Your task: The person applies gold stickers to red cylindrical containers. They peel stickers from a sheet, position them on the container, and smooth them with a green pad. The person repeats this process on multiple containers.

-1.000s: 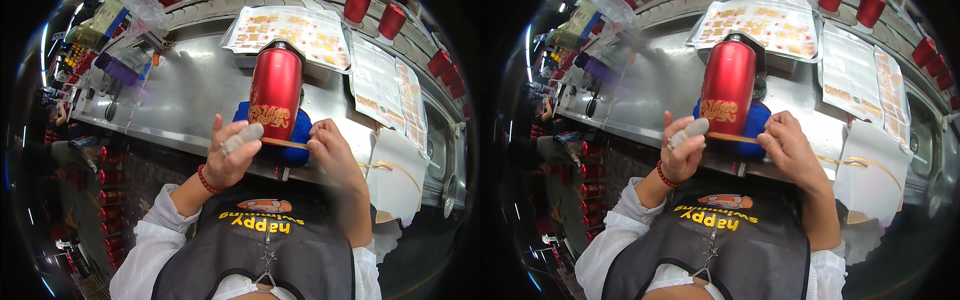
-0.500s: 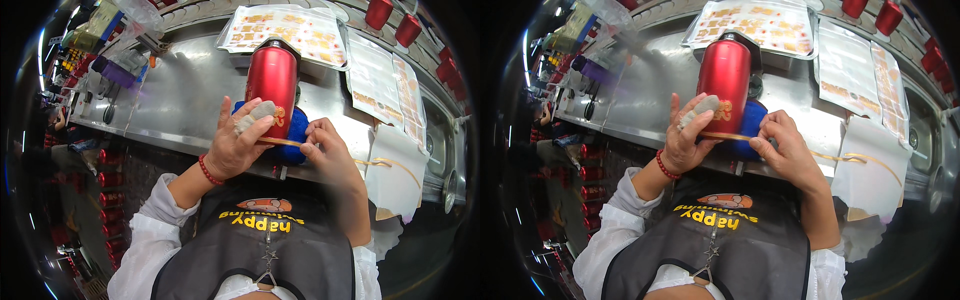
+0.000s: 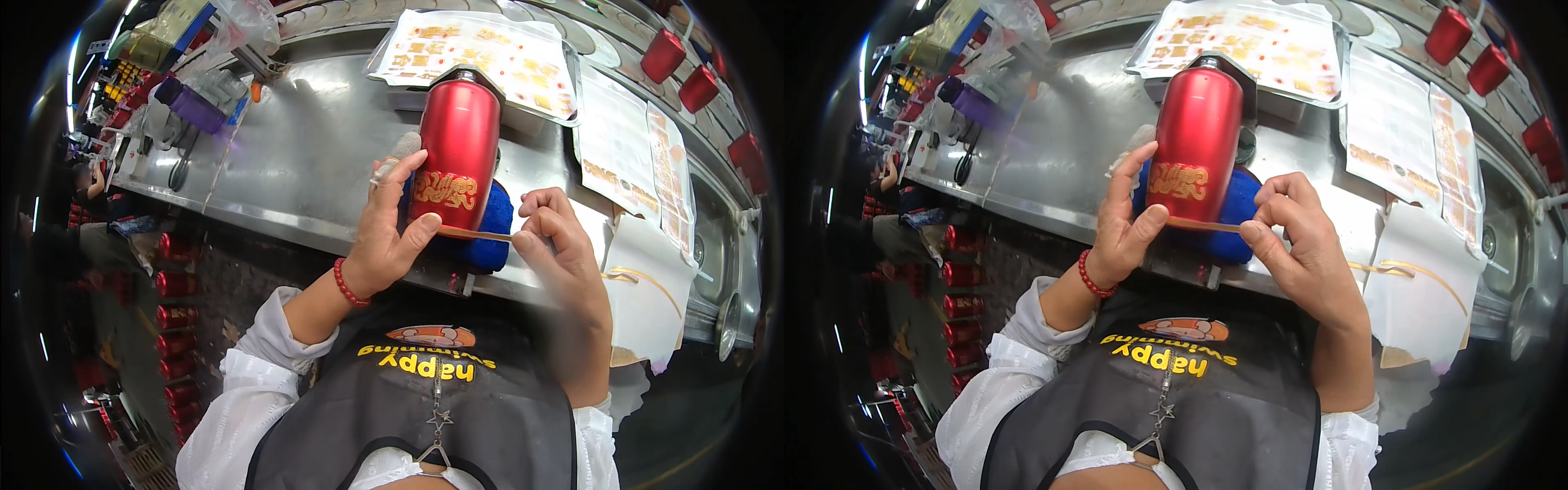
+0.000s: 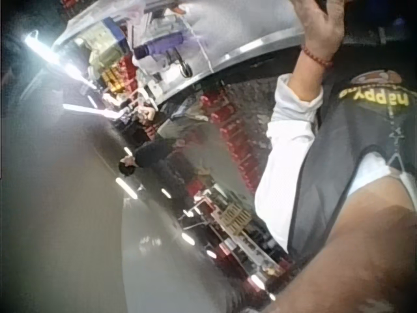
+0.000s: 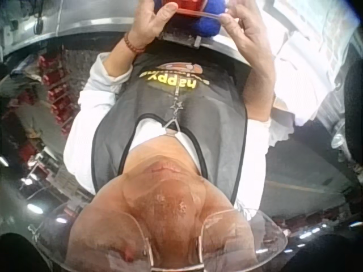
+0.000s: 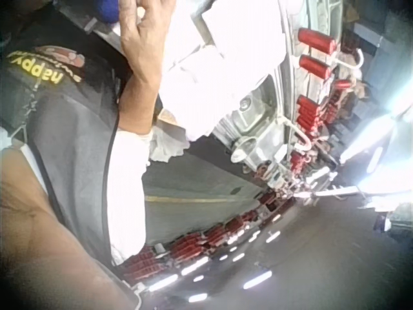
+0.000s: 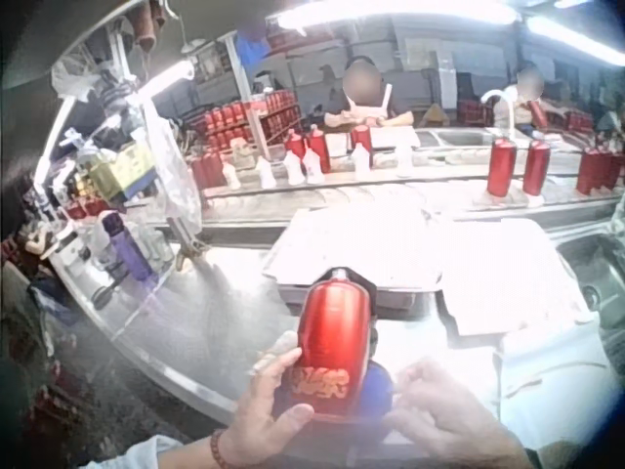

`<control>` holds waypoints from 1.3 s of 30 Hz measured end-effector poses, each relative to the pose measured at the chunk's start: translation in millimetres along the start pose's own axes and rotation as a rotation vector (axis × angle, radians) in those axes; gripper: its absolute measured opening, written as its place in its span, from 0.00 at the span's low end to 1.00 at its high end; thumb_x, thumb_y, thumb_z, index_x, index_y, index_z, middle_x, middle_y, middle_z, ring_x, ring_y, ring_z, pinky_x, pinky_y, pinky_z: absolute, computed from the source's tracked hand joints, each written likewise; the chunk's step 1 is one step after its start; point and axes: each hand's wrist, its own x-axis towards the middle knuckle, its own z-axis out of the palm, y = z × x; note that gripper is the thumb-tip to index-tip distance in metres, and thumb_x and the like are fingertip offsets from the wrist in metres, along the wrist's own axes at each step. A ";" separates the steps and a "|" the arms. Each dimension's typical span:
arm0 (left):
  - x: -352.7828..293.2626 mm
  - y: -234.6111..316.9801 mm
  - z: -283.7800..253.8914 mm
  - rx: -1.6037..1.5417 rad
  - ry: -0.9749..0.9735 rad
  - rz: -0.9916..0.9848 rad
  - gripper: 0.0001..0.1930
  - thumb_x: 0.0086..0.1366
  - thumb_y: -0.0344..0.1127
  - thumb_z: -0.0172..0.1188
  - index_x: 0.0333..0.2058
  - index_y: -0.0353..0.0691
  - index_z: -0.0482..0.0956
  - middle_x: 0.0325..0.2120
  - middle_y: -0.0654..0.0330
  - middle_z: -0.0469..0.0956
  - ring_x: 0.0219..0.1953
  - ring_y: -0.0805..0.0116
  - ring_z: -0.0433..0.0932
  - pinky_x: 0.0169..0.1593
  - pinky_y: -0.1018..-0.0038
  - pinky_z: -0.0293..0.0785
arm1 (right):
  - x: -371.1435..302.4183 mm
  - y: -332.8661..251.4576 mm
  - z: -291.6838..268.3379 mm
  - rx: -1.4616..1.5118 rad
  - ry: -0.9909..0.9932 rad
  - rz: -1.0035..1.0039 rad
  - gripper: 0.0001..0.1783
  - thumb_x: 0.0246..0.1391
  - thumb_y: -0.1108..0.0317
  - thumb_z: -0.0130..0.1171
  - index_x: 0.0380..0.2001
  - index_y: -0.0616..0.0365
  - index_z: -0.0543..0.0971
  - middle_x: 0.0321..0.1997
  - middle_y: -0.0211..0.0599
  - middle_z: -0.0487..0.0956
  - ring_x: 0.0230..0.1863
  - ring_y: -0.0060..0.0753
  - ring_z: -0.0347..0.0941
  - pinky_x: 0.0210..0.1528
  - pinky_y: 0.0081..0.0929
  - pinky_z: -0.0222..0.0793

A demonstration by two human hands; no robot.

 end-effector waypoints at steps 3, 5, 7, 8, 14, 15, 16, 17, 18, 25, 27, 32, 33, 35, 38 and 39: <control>0.9 0.5 2.7 0.034 0.009 0.001 0.35 0.69 0.48 0.59 0.67 0.34 0.60 0.62 0.45 0.67 0.67 0.47 0.63 0.75 0.51 0.37 | -4.8 12.5 3.9 -0.069 0.026 0.068 0.11 0.60 0.68 0.63 0.28 0.62 0.74 0.43 0.41 0.69 0.49 0.39 0.68 0.53 0.31 0.65; 0.8 1.9 2.6 0.063 0.010 -0.002 0.35 0.69 0.48 0.60 0.67 0.34 0.60 0.62 0.45 0.67 0.67 0.48 0.62 0.75 0.51 0.38 | -6.3 22.0 7.8 -0.123 0.024 0.093 0.12 0.60 0.68 0.63 0.28 0.63 0.74 0.43 0.42 0.70 0.50 0.42 0.68 0.54 0.33 0.65; 0.6 0.9 3.0 0.064 0.013 0.005 0.35 0.69 0.48 0.60 0.67 0.34 0.61 0.62 0.45 0.67 0.67 0.47 0.62 0.75 0.51 0.39 | -7.4 30.9 12.2 -0.121 0.035 0.128 0.12 0.60 0.67 0.64 0.28 0.63 0.74 0.43 0.43 0.70 0.51 0.44 0.68 0.55 0.35 0.65; 0.6 0.0 2.9 0.064 0.016 0.011 0.35 0.69 0.48 0.60 0.67 0.33 0.61 0.62 0.45 0.67 0.67 0.47 0.62 0.75 0.51 0.40 | -7.2 33.3 13.6 -0.122 0.042 0.143 0.12 0.60 0.67 0.64 0.28 0.63 0.74 0.43 0.43 0.70 0.51 0.45 0.68 0.55 0.36 0.65; -22.2 -7.4 -18.3 0.462 0.079 0.497 0.18 0.67 0.36 0.62 0.56 0.44 0.79 0.51 0.53 0.78 0.62 0.54 0.68 0.76 0.50 0.40 | -9.7 37.6 11.8 -0.144 0.041 0.113 0.13 0.60 0.67 0.64 0.28 0.64 0.74 0.43 0.43 0.71 0.51 0.45 0.69 0.55 0.36 0.65; -29.3 -5.6 -13.6 0.545 0.121 0.533 0.14 0.63 0.31 0.64 0.48 0.52 0.84 0.45 0.63 0.82 0.60 0.61 0.71 0.77 0.49 0.38 | -10.0 38.4 12.0 -0.140 0.043 0.115 0.13 0.60 0.67 0.64 0.28 0.64 0.74 0.43 0.43 0.71 0.50 0.45 0.69 0.55 0.36 0.66; -29.4 -7.1 -11.7 0.615 0.123 0.589 0.14 0.61 0.31 0.65 0.46 0.54 0.85 0.45 0.66 0.82 0.60 0.64 0.72 0.77 0.49 0.37 | -10.0 39.0 12.1 -0.135 0.044 0.117 0.13 0.60 0.67 0.64 0.28 0.64 0.74 0.43 0.43 0.71 0.50 0.45 0.69 0.54 0.36 0.66; -28.7 -7.0 -10.5 0.685 0.130 0.643 0.15 0.59 0.32 0.66 0.45 0.57 0.85 0.44 0.70 0.82 0.59 0.67 0.72 0.77 0.49 0.37 | -9.6 39.0 12.3 -0.133 0.041 0.117 0.13 0.60 0.67 0.64 0.28 0.64 0.74 0.43 0.43 0.71 0.50 0.45 0.69 0.54 0.36 0.66; -25.8 -6.9 -10.1 0.708 0.108 0.692 0.15 0.60 0.32 0.66 0.45 0.58 0.85 0.44 0.70 0.82 0.59 0.68 0.72 0.77 0.49 0.37 | -9.8 39.3 12.7 -0.127 0.037 0.119 0.13 0.60 0.67 0.64 0.28 0.64 0.74 0.43 0.43 0.71 0.49 0.45 0.69 0.54 0.35 0.66; 6.2 10.4 4.5 0.688 0.008 0.556 0.24 0.58 0.35 0.70 0.55 0.54 0.79 0.55 0.62 0.79 0.63 0.55 0.70 0.76 0.45 0.37 | -11.0 37.5 11.8 -0.138 0.042 0.105 0.13 0.60 0.66 0.64 0.28 0.64 0.74 0.42 0.43 0.71 0.49 0.45 0.69 0.53 0.35 0.66; 7.8 7.3 -3.4 0.609 0.013 0.496 0.28 0.63 0.40 0.69 0.61 0.45 0.72 0.57 0.53 0.78 0.64 0.46 0.71 0.75 0.44 0.38 | -9.9 35.1 13.2 -0.139 0.036 0.086 0.13 0.60 0.66 0.64 0.28 0.64 0.74 0.42 0.42 0.71 0.49 0.45 0.69 0.54 0.35 0.66; -4.5 -10.9 -6.4 0.454 0.032 0.431 0.35 0.60 0.40 0.71 0.65 0.43 0.67 0.57 0.50 0.76 0.63 0.43 0.73 0.75 0.43 0.37 | -5.0 33.1 17.1 -0.148 0.010 0.067 0.13 0.60 0.65 0.64 0.28 0.63 0.74 0.43 0.41 0.71 0.50 0.45 0.68 0.55 0.37 0.65; -5.6 -11.8 -6.4 0.429 0.031 0.423 0.35 0.61 0.40 0.71 0.65 0.43 0.67 0.58 0.49 0.76 0.63 0.42 0.72 0.75 0.43 0.37 | -4.3 33.0 17.8 -0.149 0.008 0.065 0.13 0.60 0.65 0.64 0.28 0.63 0.74 0.43 0.41 0.71 0.50 0.45 0.68 0.55 0.36 0.65; -6.9 -10.6 -6.3 0.422 0.030 0.402 0.36 0.61 0.39 0.70 0.66 0.42 0.66 0.60 0.48 0.74 0.63 0.41 0.71 0.75 0.43 0.36 | -3.9 33.0 18.5 -0.153 0.009 0.063 0.13 0.60 0.65 0.64 0.28 0.63 0.75 0.43 0.41 0.71 0.50 0.45 0.68 0.55 0.36 0.65; -5.3 -6.0 -6.1 0.449 0.016 0.366 0.37 0.62 0.40 0.70 0.67 0.41 0.64 0.62 0.45 0.71 0.65 0.41 0.69 0.75 0.44 0.35 | -6.6 28.9 15.3 -0.160 -0.009 0.094 0.13 0.60 0.65 0.64 0.28 0.63 0.75 0.43 0.41 0.71 0.51 0.45 0.68 0.55 0.36 0.65; -4.7 -4.8 -5.9 0.465 0.010 0.352 0.38 0.62 0.40 0.70 0.67 0.40 0.63 0.63 0.45 0.70 0.65 0.41 0.68 0.75 0.44 0.34 | -7.8 26.0 14.1 -0.144 -0.008 0.087 0.13 0.59 0.65 0.64 0.28 0.63 0.75 0.43 0.41 0.71 0.51 0.45 0.68 0.55 0.36 0.65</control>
